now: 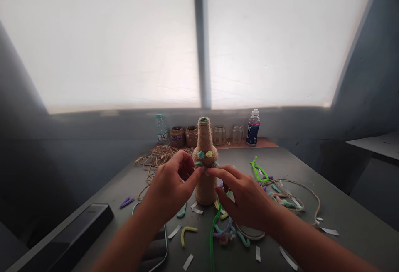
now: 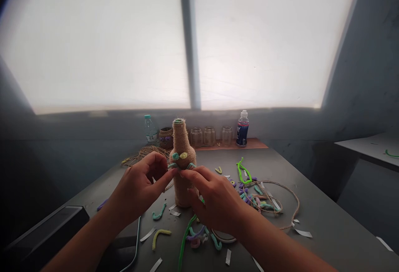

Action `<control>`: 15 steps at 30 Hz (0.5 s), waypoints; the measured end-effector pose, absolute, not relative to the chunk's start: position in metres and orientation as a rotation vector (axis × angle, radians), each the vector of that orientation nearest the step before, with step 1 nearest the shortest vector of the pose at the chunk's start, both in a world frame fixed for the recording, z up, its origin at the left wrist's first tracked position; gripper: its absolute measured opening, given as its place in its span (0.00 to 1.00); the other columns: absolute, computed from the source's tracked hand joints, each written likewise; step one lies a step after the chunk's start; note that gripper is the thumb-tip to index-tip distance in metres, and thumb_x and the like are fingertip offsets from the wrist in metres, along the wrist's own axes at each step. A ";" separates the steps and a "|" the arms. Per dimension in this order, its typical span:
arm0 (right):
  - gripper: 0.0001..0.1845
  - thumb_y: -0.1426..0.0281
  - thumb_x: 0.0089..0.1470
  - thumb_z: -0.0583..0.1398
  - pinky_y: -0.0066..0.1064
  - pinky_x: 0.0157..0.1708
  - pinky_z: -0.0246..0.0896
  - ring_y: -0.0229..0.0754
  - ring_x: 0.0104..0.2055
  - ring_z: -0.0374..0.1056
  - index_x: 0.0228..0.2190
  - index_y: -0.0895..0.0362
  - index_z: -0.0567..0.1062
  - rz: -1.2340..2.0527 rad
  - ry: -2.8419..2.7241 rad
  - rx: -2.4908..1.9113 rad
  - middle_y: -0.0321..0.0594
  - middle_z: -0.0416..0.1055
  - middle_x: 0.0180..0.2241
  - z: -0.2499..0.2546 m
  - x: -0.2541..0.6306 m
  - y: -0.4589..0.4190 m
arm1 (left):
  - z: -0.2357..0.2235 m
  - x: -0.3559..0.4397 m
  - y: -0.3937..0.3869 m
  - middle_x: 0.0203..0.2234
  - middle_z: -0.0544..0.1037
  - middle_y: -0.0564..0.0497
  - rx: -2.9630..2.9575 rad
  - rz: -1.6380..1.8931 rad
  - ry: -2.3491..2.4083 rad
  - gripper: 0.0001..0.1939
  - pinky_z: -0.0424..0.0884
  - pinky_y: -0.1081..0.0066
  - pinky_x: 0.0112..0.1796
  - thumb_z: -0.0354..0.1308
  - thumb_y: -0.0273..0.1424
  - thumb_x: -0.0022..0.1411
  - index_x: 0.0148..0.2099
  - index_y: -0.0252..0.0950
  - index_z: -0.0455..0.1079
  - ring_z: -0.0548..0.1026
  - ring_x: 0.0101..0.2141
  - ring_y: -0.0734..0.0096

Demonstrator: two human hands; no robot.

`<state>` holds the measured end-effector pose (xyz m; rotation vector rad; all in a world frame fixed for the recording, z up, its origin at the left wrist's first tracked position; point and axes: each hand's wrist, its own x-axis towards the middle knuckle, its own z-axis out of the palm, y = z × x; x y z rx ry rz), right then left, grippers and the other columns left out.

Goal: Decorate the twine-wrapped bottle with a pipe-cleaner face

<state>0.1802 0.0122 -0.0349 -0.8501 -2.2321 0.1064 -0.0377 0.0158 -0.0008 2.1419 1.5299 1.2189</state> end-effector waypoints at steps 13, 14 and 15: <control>0.03 0.69 0.65 0.57 0.30 0.30 0.58 0.36 0.27 0.65 0.40 0.54 0.71 0.084 -1.985 -1.032 0.36 0.72 0.34 -0.032 0.186 0.020 | 0.008 -0.033 0.007 0.16 0.63 0.59 2.002 1.341 1.589 0.21 0.60 0.73 0.24 0.59 0.48 0.64 0.27 0.40 0.62 0.63 0.20 0.73; 0.04 0.69 0.65 0.56 0.30 0.30 0.57 0.36 0.27 0.65 0.37 0.54 0.70 0.078 -1.983 -1.053 0.35 0.71 0.31 -0.030 0.188 0.021 | 0.009 -0.033 0.007 0.15 0.60 0.60 1.979 1.327 1.584 0.23 0.59 0.73 0.23 0.58 0.49 0.64 0.25 0.40 0.61 0.60 0.19 0.74; 0.05 0.69 0.65 0.56 0.29 0.29 0.56 0.37 0.27 0.64 0.35 0.54 0.70 0.081 -2.003 -1.063 0.34 0.70 0.29 -0.029 0.189 0.022 | 0.009 -0.033 0.006 0.15 0.58 0.60 1.956 1.264 1.564 0.24 0.57 0.73 0.21 0.56 0.50 0.65 0.24 0.39 0.61 0.58 0.18 0.75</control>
